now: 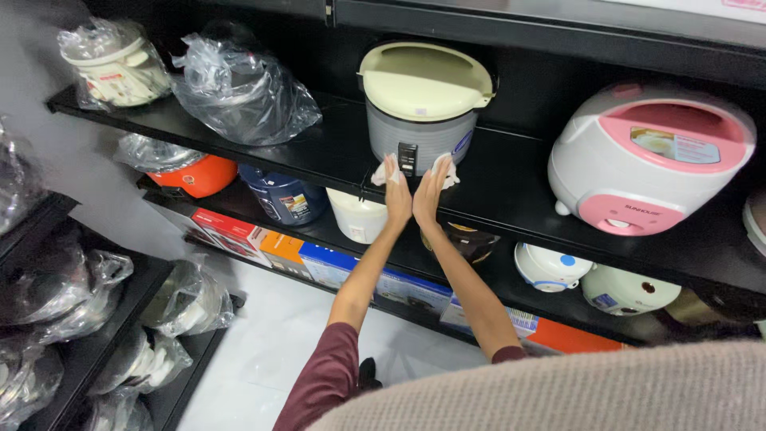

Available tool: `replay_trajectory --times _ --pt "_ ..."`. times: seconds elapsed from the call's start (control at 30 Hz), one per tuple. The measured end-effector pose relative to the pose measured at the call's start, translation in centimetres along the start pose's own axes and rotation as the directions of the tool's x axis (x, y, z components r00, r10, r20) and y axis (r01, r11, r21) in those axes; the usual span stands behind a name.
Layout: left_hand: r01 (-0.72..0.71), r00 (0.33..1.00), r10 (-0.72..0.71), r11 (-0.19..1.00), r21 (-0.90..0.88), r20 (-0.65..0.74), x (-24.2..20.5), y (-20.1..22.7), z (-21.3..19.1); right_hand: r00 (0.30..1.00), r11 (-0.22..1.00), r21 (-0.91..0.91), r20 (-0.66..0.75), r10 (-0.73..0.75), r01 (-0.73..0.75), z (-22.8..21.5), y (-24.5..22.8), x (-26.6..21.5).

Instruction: The person wipes the exterior surfaces of multiple rice cookers on a shelf using a cloth.

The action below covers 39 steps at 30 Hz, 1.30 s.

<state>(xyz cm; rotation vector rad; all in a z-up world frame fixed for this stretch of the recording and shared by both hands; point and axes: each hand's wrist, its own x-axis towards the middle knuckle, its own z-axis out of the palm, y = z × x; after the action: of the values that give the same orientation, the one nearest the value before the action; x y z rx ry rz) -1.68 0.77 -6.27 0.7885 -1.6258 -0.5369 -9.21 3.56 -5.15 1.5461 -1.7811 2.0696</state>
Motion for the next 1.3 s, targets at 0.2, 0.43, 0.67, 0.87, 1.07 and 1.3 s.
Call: replay_trajectory --times 0.2,0.43,0.67,0.87,1.07,1.3 --pt "0.101 0.976 -0.125 0.986 -0.136 -0.178 1.6 0.9 2.4 0.985 0.971 0.167 0.036 0.167 -0.171 0.5 -0.2 0.7" --pt "-0.186 0.962 0.137 0.963 -0.196 -0.236 11.3 0.9 1.3 0.993 0.970 0.217 -0.036 0.116 -0.106 -0.6 -1.5 9.0" --pt "0.442 0.849 -0.527 0.750 -0.492 -0.040 9.7 -5.5 0.8 0.974 0.968 0.212 -0.151 0.169 -0.135 0.2 1.3 6.6" --pt "0.157 0.967 -0.217 0.921 -0.357 -0.137 3.4 -3.8 1.1 0.941 0.950 0.203 -0.193 0.277 -0.238 4.2 -0.6 0.0" --pt "-0.053 0.993 0.006 0.916 -0.398 -0.118 7.7 0.5 -0.3 0.969 0.953 0.264 -0.151 0.194 -0.150 4.0 -3.7 3.1" --pt "-0.049 0.933 -0.119 0.892 -0.449 -0.339 11.5 0.4 1.1 0.966 0.952 0.268 -0.168 0.197 -0.148 0.9 -1.7 6.5"
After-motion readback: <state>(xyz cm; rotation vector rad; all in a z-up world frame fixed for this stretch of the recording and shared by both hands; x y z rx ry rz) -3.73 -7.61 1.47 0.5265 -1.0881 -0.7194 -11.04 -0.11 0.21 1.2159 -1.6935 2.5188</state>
